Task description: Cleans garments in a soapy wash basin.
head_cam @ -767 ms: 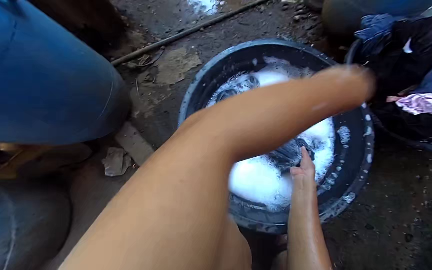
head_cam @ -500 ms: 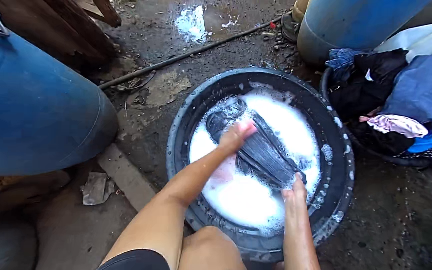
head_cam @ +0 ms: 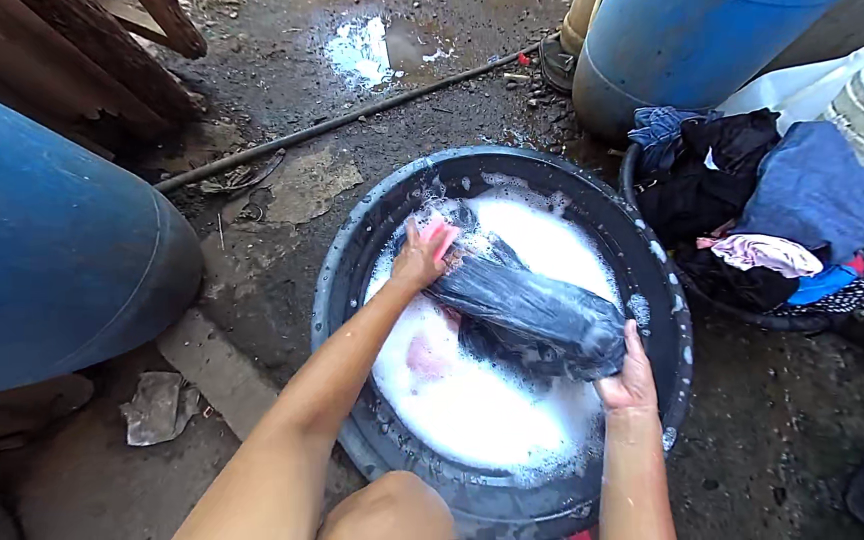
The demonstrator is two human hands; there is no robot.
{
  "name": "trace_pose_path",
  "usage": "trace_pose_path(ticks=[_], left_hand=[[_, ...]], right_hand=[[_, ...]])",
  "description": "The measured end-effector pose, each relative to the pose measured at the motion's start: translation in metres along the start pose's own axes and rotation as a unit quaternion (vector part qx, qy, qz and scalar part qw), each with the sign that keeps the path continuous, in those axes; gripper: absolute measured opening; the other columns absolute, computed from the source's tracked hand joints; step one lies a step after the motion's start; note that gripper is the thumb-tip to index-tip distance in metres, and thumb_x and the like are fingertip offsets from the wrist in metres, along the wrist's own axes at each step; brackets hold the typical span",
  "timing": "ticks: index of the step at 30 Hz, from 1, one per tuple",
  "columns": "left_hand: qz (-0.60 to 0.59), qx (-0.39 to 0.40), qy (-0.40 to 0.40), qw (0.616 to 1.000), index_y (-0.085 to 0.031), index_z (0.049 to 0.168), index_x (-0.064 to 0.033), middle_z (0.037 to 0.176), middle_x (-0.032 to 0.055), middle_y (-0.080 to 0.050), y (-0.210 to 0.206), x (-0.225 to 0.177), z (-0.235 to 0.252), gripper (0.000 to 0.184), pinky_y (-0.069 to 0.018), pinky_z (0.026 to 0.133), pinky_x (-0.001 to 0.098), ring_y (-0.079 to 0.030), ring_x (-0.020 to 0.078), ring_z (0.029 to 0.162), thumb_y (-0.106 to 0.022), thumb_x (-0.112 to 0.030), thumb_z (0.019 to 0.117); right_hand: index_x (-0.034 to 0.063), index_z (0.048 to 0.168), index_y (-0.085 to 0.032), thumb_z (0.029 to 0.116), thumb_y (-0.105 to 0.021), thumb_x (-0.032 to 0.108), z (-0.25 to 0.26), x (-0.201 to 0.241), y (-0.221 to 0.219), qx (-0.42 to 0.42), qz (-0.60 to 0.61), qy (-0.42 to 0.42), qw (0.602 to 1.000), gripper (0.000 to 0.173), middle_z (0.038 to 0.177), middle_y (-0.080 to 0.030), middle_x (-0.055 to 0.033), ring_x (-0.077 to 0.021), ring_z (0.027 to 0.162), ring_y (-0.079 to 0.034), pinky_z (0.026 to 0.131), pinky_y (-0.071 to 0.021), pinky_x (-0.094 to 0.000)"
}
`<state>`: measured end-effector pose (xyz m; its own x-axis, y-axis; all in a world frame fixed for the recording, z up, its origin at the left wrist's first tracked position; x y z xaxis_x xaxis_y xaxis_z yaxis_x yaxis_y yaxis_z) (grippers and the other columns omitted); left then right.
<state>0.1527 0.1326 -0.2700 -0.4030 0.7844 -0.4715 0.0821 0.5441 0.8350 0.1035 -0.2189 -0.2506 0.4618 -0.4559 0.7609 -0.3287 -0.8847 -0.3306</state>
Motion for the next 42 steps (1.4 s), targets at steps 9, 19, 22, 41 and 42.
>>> trace_pose_path(ticks=[9,19,22,41,42], left_hand=[[-0.347,-0.113,-0.057,0.930,-0.041,0.156,-0.0121,0.109,0.0210,-0.070,0.101,-0.035,-0.067,0.060,-0.0560,0.081,0.0482,-0.068,0.0264,0.089,-0.060,-0.020,0.0995],[-0.121,-0.167,-0.138,0.969,-0.037,0.158,-0.0080,0.149,0.0293,-0.048,0.100,-0.102,-0.013,0.070,-0.0482,0.103,0.0631,-0.056,0.0451,0.130,-0.066,-0.018,0.0949],[0.003,-0.072,-0.268,0.961,-0.047,0.154,-0.0213,0.149,0.0296,-0.048,-0.061,-0.128,-0.075,0.062,-0.0538,0.092,0.0634,-0.055,0.0498,0.129,-0.064,-0.020,0.0948],[0.081,0.001,-0.046,0.996,-0.039,0.158,-0.0175,0.156,0.0360,-0.031,-0.035,-0.041,0.011,0.063,-0.0488,0.094,0.0683,-0.044,0.0580,0.134,-0.060,-0.015,0.0988],[0.073,-0.011,-0.066,0.995,-0.040,0.157,-0.0164,0.156,0.0376,-0.031,-0.041,-0.050,0.002,0.064,-0.0499,0.092,0.0686,-0.045,0.0592,0.132,-0.063,-0.016,0.0971]], right_hand=[[0.0161,0.112,-0.063,0.0718,-0.088,0.041,-0.071,0.048,-0.022,0.228,-0.002,0.151,0.962,0.053,0.095,-0.075,0.0059,-0.0059,0.086,-0.072,0.076,-0.0630,-0.0281],[0.0060,0.126,-0.057,0.0980,-0.062,0.045,-0.018,-0.045,-0.021,0.057,0.035,-0.013,0.998,0.049,0.104,-0.071,-0.0067,-0.0130,0.093,-0.070,0.079,-0.0614,-0.0342],[-0.0003,0.138,-0.049,0.1071,-0.052,0.029,0.000,-0.084,-0.008,-0.160,0.020,-0.056,0.985,0.043,0.128,-0.061,-0.0154,-0.0198,0.112,-0.061,0.096,-0.0520,-0.0391],[-0.0009,0.147,-0.041,0.1088,-0.049,0.029,-0.009,-0.087,0.013,-0.250,0.015,-0.021,0.968,0.049,0.142,-0.052,-0.0219,-0.0279,0.127,-0.055,0.104,-0.0479,-0.0454],[-0.0007,0.147,-0.040,0.1087,-0.049,0.029,-0.009,-0.088,0.013,-0.251,0.009,-0.022,0.968,0.049,0.143,-0.051,-0.0219,-0.0278,0.128,-0.055,0.105,-0.0474,-0.0457]])
Point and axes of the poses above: each hand's wrist, its own z-axis towards the middle knuckle, its own y-axis out of the back of the hand, x = y × z, the point moved 7 cm from there along z, towards the middle knuckle
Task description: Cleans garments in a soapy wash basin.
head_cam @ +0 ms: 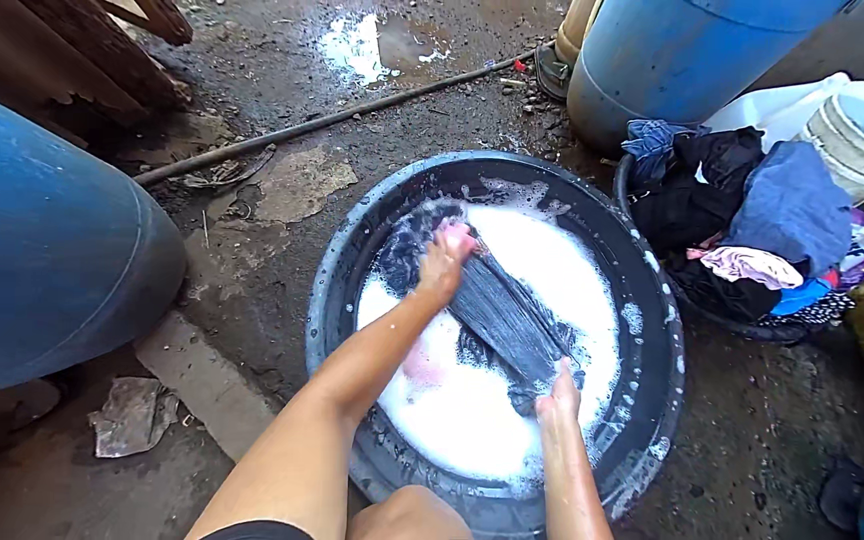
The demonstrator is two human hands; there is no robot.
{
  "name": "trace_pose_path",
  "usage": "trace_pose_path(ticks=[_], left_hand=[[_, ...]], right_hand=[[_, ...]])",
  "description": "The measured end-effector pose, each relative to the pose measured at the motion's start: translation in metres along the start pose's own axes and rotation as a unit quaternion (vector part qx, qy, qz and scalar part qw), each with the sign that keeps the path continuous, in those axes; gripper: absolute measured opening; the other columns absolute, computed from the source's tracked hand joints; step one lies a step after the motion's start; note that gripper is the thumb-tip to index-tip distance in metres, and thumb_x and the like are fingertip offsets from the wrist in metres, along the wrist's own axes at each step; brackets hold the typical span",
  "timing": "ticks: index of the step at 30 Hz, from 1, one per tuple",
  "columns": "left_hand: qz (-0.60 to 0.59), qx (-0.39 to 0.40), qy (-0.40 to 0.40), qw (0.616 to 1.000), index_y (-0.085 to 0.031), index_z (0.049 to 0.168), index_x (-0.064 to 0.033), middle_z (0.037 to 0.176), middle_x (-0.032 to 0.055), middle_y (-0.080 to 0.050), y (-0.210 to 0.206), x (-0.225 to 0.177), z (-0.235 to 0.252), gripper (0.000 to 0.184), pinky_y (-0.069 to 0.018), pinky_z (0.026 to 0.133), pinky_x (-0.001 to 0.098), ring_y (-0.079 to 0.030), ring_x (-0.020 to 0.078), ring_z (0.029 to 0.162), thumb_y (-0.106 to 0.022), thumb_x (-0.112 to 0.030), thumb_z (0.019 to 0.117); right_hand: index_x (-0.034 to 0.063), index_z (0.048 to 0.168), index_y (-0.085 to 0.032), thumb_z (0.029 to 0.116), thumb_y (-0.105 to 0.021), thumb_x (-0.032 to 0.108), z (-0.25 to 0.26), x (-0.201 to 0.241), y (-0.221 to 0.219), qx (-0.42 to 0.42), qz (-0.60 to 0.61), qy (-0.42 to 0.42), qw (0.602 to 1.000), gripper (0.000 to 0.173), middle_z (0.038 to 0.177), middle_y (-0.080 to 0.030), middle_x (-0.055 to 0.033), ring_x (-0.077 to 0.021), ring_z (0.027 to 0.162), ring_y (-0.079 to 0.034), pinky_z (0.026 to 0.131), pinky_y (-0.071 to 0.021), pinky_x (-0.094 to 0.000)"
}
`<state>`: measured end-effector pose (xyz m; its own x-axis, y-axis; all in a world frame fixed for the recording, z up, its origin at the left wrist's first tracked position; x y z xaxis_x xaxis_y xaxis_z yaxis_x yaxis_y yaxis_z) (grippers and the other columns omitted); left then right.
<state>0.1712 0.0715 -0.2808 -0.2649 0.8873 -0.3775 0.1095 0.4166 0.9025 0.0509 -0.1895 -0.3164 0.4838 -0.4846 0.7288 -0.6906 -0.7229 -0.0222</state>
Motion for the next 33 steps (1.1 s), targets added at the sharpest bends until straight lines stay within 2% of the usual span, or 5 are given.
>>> trace_pose_path(ticks=[4,16,24,28,33], left_hand=[[-0.061,0.094,-0.207,0.972,-0.041,0.158,-0.0218,0.158,0.0309,-0.036,-0.055,-0.101,-0.091,0.063,-0.0479,0.097,0.0657,-0.046,0.0525,0.136,-0.058,-0.014,0.0983],[-0.068,0.114,-0.200,0.971,-0.040,0.158,-0.0191,0.155,0.0301,-0.041,-0.059,-0.083,-0.116,0.062,-0.0460,0.100,0.0661,-0.047,0.0511,0.136,-0.059,-0.016,0.0991],[-0.035,-0.015,0.044,0.998,-0.049,0.153,-0.0278,0.168,0.0289,-0.010,0.033,0.063,-0.017,0.067,-0.0506,0.091,0.0673,-0.050,0.0567,0.129,-0.070,-0.015,0.0917],[-0.147,0.043,0.019,0.988,-0.043,0.157,-0.0184,0.131,0.0356,-0.059,0.065,0.072,-0.007,0.064,-0.0424,0.102,0.0705,-0.058,0.0532,0.121,-0.066,-0.024,0.0975],[-0.192,-0.081,-0.004,0.978,-0.035,0.161,-0.0180,0.146,0.0356,-0.045,0.124,0.026,0.022,0.074,-0.0432,0.104,0.0657,-0.050,0.0513,0.130,-0.067,-0.018,0.0943]], right_hand=[[-0.0014,0.142,-0.045,0.1084,-0.050,0.031,0.001,-0.002,0.000,-0.014,0.002,-0.001,1.000,0.047,0.134,-0.057,-0.0205,-0.0258,0.119,-0.058,0.100,-0.0500,-0.0445],[-0.0024,0.141,-0.045,0.1085,-0.049,0.029,0.008,-0.001,0.007,-0.017,0.030,-0.016,0.999,0.045,0.132,-0.057,-0.0213,-0.0281,0.116,-0.059,0.097,-0.0511,-0.0461],[0.0030,0.146,-0.041,0.1094,-0.046,0.026,-0.002,0.043,0.003,0.086,0.013,-0.005,0.996,0.043,0.137,-0.054,-0.0156,-0.0205,0.121,-0.057,0.101,-0.0488,-0.0389],[0.0110,0.109,-0.060,0.1096,-0.034,0.024,-0.012,0.104,-0.010,0.327,0.085,0.016,0.941,0.028,0.091,-0.073,-0.0007,-0.0093,0.083,-0.072,0.074,-0.0631,-0.0303],[0.0119,0.132,-0.047,0.1062,-0.018,0.061,0.021,0.076,-0.030,0.330,-0.010,0.021,0.944,0.062,0.104,-0.066,-0.0040,-0.0139,0.094,-0.067,0.079,-0.0591,-0.0384]])
Point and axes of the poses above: each hand's wrist, its own z-axis towards the middle knuckle, its own y-axis out of the back of the hand, x = y × z, the point moved 7 cm from there along z, towards the middle knuckle
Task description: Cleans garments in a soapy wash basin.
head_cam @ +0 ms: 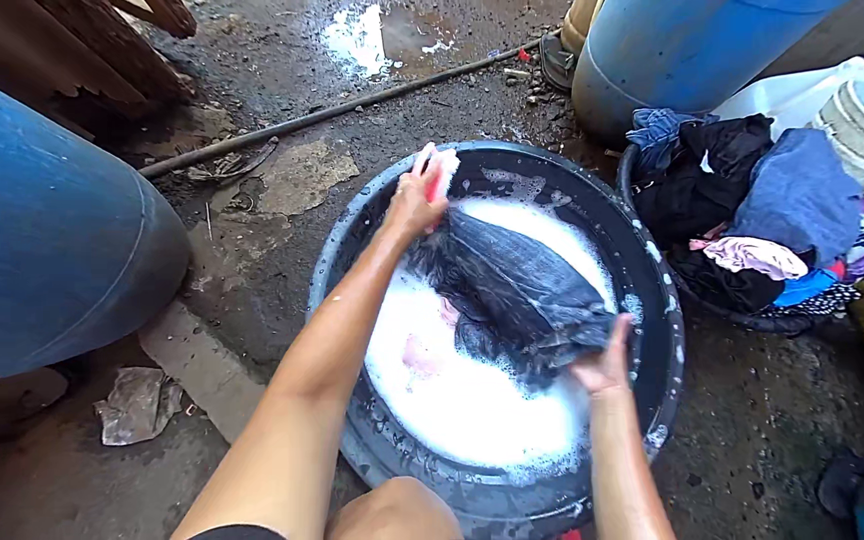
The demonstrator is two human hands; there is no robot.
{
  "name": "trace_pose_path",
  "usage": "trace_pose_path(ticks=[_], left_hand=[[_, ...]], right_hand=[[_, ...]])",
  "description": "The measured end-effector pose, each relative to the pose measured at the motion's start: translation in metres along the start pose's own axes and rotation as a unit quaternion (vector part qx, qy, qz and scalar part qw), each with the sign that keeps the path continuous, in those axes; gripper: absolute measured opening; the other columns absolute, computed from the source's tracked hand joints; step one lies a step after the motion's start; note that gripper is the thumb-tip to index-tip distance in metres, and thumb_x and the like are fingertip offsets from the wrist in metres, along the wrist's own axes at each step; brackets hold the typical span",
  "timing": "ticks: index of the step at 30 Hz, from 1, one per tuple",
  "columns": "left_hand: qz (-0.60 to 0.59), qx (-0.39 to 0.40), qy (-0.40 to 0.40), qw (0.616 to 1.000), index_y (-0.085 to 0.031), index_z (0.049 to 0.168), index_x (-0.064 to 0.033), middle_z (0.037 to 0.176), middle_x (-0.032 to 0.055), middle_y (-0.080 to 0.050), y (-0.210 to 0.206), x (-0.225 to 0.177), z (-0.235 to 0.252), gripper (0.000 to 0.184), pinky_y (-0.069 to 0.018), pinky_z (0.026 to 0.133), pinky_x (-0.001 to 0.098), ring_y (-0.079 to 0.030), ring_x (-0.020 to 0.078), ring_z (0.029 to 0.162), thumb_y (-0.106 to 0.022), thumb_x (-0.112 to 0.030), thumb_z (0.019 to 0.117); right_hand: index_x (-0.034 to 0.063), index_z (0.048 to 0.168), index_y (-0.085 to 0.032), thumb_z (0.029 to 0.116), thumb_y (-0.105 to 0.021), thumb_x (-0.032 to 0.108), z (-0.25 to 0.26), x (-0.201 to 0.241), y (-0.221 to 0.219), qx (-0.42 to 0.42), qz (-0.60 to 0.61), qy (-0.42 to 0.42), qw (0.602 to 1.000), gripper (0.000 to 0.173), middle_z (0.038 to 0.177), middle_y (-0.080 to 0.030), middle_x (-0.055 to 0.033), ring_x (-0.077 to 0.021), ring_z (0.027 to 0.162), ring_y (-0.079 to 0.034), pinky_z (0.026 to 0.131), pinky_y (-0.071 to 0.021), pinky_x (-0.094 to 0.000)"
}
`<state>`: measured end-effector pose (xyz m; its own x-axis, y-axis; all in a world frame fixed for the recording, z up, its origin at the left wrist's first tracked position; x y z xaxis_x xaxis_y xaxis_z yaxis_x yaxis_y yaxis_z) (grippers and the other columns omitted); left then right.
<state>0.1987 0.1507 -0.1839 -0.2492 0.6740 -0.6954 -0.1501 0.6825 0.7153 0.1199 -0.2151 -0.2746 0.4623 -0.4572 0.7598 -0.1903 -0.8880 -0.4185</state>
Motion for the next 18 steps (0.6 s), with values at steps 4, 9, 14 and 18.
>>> trace_pose_path(ticks=[4,9,14,18], left_hand=[[0.081,0.016,-0.157,0.984,-0.048,0.154,-0.0176,0.153,0.0325,-0.042,-0.123,-0.064,-0.087,0.068,-0.0485,0.102,0.0642,-0.049,0.0514,0.135,-0.071,-0.014,0.0891],[0.177,0.184,-0.090,0.963,-0.040,0.156,-0.0064,0.156,0.0325,-0.038,-0.147,-0.006,-0.070,0.057,-0.0454,0.101,0.0668,-0.049,0.0526,0.134,-0.057,-0.016,0.1019],[0.155,0.113,-0.040,0.981,-0.037,0.158,-0.0112,0.157,0.0352,-0.032,-0.146,-0.002,-0.068,0.067,-0.0501,0.094,0.0675,-0.047,0.0557,0.133,-0.063,-0.020,0.0972],[0.107,0.272,-0.101,0.951,-0.033,0.161,-0.0111,0.158,0.0314,-0.035,-0.186,-0.049,-0.153,0.065,-0.0441,0.102,0.0660,-0.044,0.0515,0.138,-0.058,-0.014,0.1002]], right_hand=[[-0.0029,0.136,-0.048,0.1057,-0.055,0.023,0.013,-0.046,-0.012,-0.160,-0.085,-0.008,0.983,0.041,0.121,-0.062,-0.0161,-0.0173,0.106,-0.062,0.092,-0.0534,-0.0353],[-0.0043,0.144,-0.043,0.1068,-0.053,0.024,-0.013,-0.048,0.009,-0.305,-0.072,-0.022,0.949,0.048,0.141,-0.051,-0.0225,-0.0255,0.124,-0.054,0.103,-0.0456,-0.0425],[-0.0053,0.146,-0.041,0.1066,-0.054,0.024,-0.022,-0.051,0.014,-0.318,-0.110,-0.035,0.941,0.051,0.144,-0.050,-0.0248,-0.0296,0.130,-0.052,0.107,-0.0436,-0.0458],[-0.0051,0.146,-0.040,0.1066,-0.054,0.024,-0.025,-0.054,0.021,-0.324,-0.112,-0.035,0.939,0.051,0.142,-0.051,-0.0251,-0.0302,0.126,-0.054,0.104,-0.0458,-0.0465]])
Point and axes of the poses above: each hand's wrist, its own z-axis towards the middle knuckle, its own y-axis out of the back of the hand, x = y × z, the point moved 7 cm from there along z, towards the middle knuckle
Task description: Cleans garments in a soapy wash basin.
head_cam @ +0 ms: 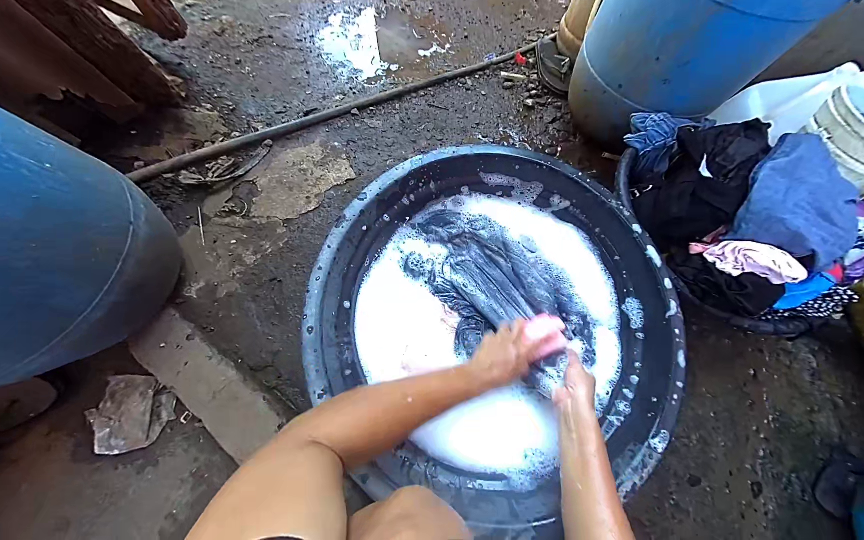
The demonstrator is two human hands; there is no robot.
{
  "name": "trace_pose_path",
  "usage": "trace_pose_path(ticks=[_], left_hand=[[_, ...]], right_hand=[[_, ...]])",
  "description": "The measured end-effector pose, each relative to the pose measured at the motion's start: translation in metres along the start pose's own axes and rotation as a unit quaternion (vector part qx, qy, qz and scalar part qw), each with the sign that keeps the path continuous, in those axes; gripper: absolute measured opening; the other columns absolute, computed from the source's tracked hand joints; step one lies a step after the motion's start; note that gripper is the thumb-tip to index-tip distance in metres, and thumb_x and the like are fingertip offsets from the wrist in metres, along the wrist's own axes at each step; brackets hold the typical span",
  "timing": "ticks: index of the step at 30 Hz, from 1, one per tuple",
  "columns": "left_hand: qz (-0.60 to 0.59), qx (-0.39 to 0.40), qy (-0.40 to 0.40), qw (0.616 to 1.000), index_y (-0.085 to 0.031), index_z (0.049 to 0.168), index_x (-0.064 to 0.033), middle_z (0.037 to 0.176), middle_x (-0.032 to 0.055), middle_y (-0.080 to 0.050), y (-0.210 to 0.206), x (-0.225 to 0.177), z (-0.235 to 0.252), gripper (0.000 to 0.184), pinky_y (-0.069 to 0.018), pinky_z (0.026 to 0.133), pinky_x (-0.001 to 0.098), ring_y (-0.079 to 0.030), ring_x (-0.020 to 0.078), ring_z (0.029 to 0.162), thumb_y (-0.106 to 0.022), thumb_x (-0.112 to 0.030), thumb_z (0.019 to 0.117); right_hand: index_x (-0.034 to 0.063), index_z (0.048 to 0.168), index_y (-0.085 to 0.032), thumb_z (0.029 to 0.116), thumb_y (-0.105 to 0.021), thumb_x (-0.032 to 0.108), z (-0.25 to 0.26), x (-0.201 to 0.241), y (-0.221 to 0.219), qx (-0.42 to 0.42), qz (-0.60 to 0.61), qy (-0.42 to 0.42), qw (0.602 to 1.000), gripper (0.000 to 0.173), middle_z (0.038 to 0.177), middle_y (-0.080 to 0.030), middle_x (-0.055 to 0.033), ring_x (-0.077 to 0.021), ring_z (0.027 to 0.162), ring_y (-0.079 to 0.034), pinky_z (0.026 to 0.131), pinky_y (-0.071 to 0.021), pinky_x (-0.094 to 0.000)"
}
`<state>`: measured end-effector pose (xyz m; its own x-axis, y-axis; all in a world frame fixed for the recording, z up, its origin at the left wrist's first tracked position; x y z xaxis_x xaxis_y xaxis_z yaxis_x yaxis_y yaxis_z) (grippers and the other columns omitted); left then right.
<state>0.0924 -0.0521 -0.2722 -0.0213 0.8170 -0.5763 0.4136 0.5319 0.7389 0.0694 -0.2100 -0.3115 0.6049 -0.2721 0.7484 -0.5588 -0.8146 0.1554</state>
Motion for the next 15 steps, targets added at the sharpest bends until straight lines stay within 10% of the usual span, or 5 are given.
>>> trace_pose_path(ticks=[5,11,15], left_hand=[[0.036,-0.137,0.169,0.975,-0.038,0.158,-0.0141,0.155,0.0372,-0.032,0.083,0.108,0.044,0.062,-0.0466,0.096,0.0701,-0.044,0.0584,0.134,-0.059,-0.016,0.0995],[0.017,0.005,-0.002,1.000,-0.030,0.161,-0.0112,0.158,0.0298,-0.035,-0.002,-0.008,0.001,0.065,-0.0454,0.100,0.0665,-0.043,0.0533,0.138,-0.055,-0.013,0.1008],[0.055,-0.155,0.075,0.984,-0.043,0.156,-0.0172,0.163,0.0306,-0.026,0.077,0.103,0.037,0.061,-0.0498,0.093,0.0668,-0.051,0.0556,0.130,-0.061,-0.012,0.0985]], right_hand=[[-0.0039,0.148,-0.039,0.1061,-0.055,0.024,-0.005,0.008,0.004,-0.001,-0.016,0.004,1.000,0.053,0.146,-0.048,-0.0241,-0.0292,0.131,-0.051,0.108,-0.0432,-0.0461],[-0.0058,0.149,-0.036,0.1065,-0.054,0.024,-0.002,0.010,0.010,-0.009,-0.030,0.003,1.000,0.055,0.147,-0.046,-0.0259,-0.0310,0.133,-0.049,0.109,-0.0410,-0.0474],[-0.0007,0.144,-0.042,0.1074,-0.051,0.024,-0.010,0.028,0.009,0.044,0.025,0.013,0.999,0.045,0.136,-0.054,-0.0184,-0.0201,0.119,-0.057,0.099,-0.0481,-0.0383]])
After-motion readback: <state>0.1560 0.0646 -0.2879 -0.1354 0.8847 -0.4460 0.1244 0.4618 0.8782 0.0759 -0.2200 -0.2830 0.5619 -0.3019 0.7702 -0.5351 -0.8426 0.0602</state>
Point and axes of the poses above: each hand's wrist, its own z-axis towards the middle knuckle, its own y-axis out of the back of the hand, x = y × z, the point moved 7 cm from there along z, towards the middle knuckle
